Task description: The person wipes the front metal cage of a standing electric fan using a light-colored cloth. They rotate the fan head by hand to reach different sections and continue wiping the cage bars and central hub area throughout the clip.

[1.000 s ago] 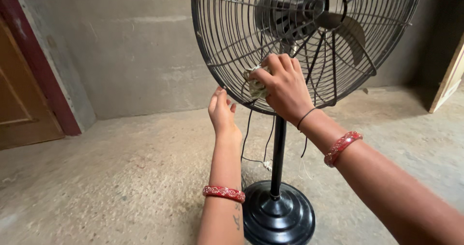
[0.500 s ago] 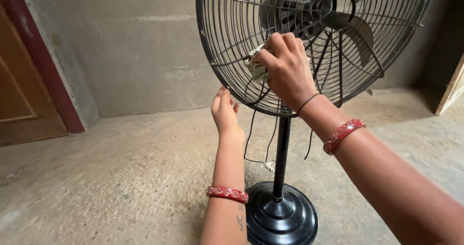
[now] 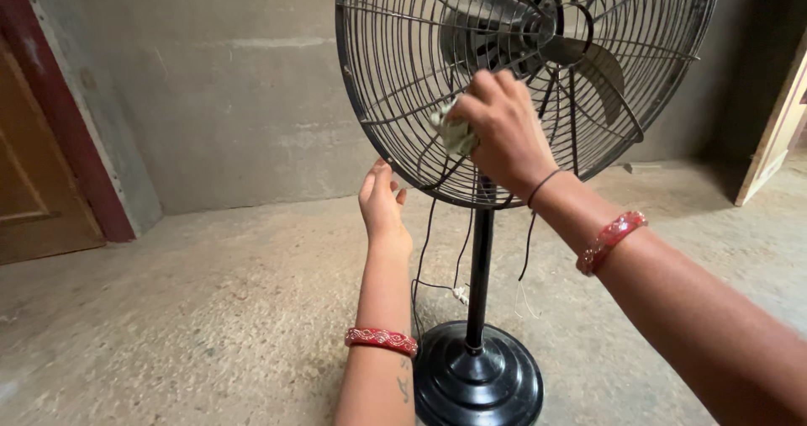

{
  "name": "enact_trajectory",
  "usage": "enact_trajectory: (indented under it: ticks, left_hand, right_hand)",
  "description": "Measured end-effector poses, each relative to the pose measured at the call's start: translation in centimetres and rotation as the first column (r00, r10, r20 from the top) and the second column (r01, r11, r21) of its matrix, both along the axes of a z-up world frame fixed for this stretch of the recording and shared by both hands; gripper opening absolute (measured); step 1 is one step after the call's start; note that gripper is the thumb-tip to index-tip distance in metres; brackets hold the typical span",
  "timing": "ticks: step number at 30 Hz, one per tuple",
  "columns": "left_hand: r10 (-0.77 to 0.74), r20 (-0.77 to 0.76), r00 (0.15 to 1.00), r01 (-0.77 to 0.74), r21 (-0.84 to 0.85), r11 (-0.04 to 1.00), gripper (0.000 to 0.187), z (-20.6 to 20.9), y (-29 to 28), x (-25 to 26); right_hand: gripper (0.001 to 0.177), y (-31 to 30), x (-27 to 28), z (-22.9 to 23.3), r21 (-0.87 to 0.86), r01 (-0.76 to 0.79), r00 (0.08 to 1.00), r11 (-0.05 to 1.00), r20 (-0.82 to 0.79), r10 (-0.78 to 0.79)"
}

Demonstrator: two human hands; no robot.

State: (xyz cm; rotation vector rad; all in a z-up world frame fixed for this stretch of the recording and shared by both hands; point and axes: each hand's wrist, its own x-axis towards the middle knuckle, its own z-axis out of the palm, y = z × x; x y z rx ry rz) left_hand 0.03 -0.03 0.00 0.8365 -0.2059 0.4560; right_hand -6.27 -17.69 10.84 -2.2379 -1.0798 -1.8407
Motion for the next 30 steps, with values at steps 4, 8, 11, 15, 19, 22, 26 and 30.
enact_trajectory:
  ticks: [4, 8, 11, 15, 19, 22, 26, 30]
  left_hand:
    - [0.021, 0.016, 1.0, -0.021, -0.009, 1.0, 0.036, -0.2, -0.2, 0.4]
    - [0.034, 0.009, 0.999, -0.034, -0.008, 0.999, 0.036, -0.3, -0.3, 1.0]
    - [0.04, 0.014, 0.999, -0.041, 0.014, 0.999, 0.038, -0.5, -0.2, 1.2]
    - [0.03, 0.024, 0.999, -0.03, -0.004, 1.0, 0.038, -0.6, -0.1, 1.2]
    - [0.031, 0.003, 1.0, -0.031, 0.001, 1.0, 0.037, -0.5, 0.0, 1.0]
    - [0.026, 0.014, 1.0, -0.026, -0.002, 1.0, 0.035, -0.4, 0.0, 0.7]
    - [0.044, 0.022, 0.999, -0.044, -0.012, 0.999, 0.033, -0.2, -0.3, 0.5]
    - [0.055, 0.038, 0.998, -0.053, -0.045, 0.998, 0.031, -0.1, -0.7, 0.3]
  right_hand:
    - [0.028, -0.3, 0.1, 0.6, 0.018, 0.003, 0.994, 1.0, 0.106, -0.005]
    - [0.027, -0.3, 0.4, 0.1, 0.031, -0.003, 0.992, 0.999, 0.124, -0.001]
    - [0.027, -0.4, 0.6, -0.4, 0.047, -0.018, 0.995, 0.999, 0.101, 0.013]
    - [0.025, -1.1, 0.2, -1.1, 0.017, 0.019, 0.995, 1.0, 0.099, -0.021]
    - [0.027, -1.6, -0.3, -0.8, -0.004, 0.017, 0.999, 1.0, 0.038, -0.017]
    - [0.027, -1.7, -0.1, 0.2, -0.005, 0.039, 0.998, 0.999, -0.039, -0.039]
    - [0.026, -1.6, 0.7, 1.8, 0.103, -0.053, 0.998, 0.993, -0.015, 0.055]
    - [0.025, 0.0, 1.4, 2.9, 0.125, -0.074, 0.997, 0.989, 0.044, 0.069]
